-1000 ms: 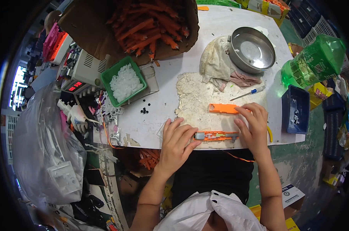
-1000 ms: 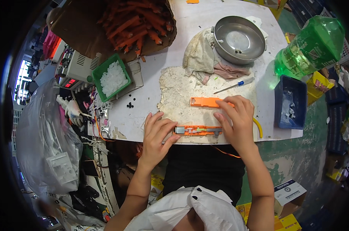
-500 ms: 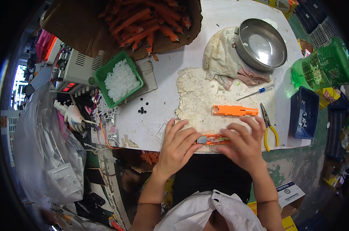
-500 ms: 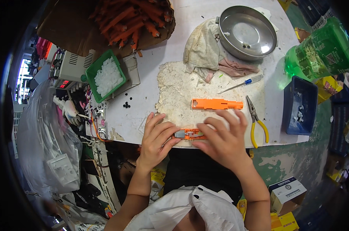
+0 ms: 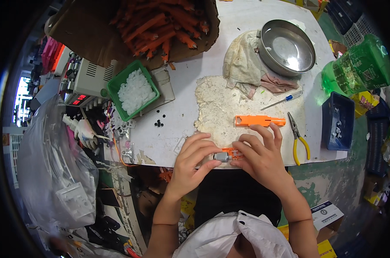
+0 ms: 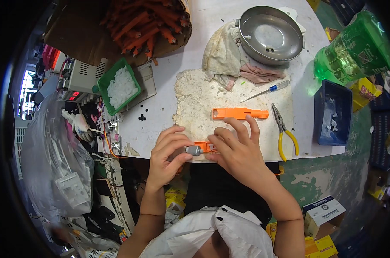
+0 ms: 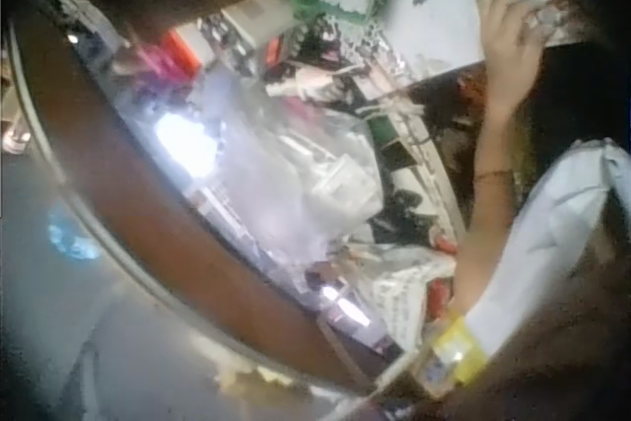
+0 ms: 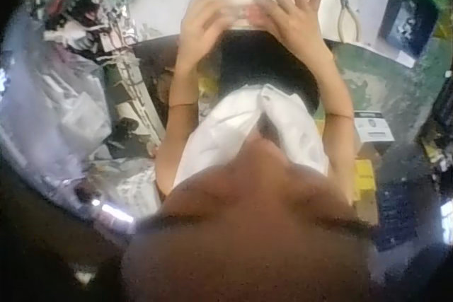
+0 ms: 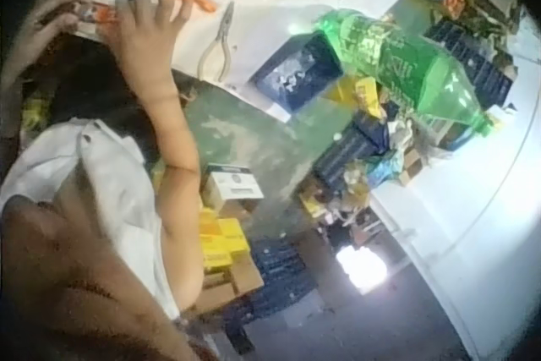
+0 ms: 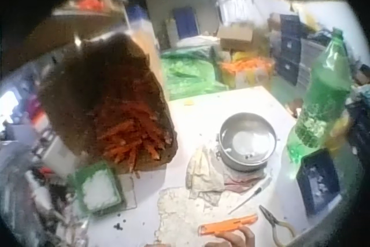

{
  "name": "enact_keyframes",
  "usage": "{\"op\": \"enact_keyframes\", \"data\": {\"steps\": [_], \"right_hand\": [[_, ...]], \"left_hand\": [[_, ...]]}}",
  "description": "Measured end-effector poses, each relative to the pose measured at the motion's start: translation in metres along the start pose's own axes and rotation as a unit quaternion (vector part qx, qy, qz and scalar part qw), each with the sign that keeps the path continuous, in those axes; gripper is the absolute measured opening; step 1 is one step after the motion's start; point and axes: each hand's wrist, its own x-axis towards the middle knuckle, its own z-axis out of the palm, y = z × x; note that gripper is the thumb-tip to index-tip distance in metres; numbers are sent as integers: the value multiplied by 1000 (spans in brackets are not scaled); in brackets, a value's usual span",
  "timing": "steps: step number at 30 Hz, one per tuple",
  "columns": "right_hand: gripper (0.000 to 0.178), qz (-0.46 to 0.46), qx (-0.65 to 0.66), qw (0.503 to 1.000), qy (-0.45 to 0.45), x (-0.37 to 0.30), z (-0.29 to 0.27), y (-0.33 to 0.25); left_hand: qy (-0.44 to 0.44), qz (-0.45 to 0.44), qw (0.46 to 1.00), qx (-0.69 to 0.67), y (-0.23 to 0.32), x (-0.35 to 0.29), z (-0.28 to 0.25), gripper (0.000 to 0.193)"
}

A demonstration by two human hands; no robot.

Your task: The person assembles small orange plastic electronic devices at a cluttered workbench. They use a screwdriver to tighten screws on the casing, insert small white components, and manipulate wires. The person repeatedly picks up orange casings from a nearby box, performs the assembly steps, and places the finished units back into the box.

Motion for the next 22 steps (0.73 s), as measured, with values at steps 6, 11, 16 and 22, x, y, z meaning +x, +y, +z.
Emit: {"op": "enact_keyframes", "data": {"steps": [6,11,16,22], "right_hand": [[32,-47,60,991,115,-7,-30,-26],[25,-92,73,984,137,-11,-38,-46],[18,-108,67,982,137,-28,-42,-58],[15,-52,87,994,38,-53,-42,-66]], "left_hand": [[34,-42,933,-357,3,-19,15,31],[-4,-31,903,-429,13,-32,22,30],[-61,-100,869,-481,31,-54,22,30],[-187,-109,911,-352,24,-81,27,38]]}}
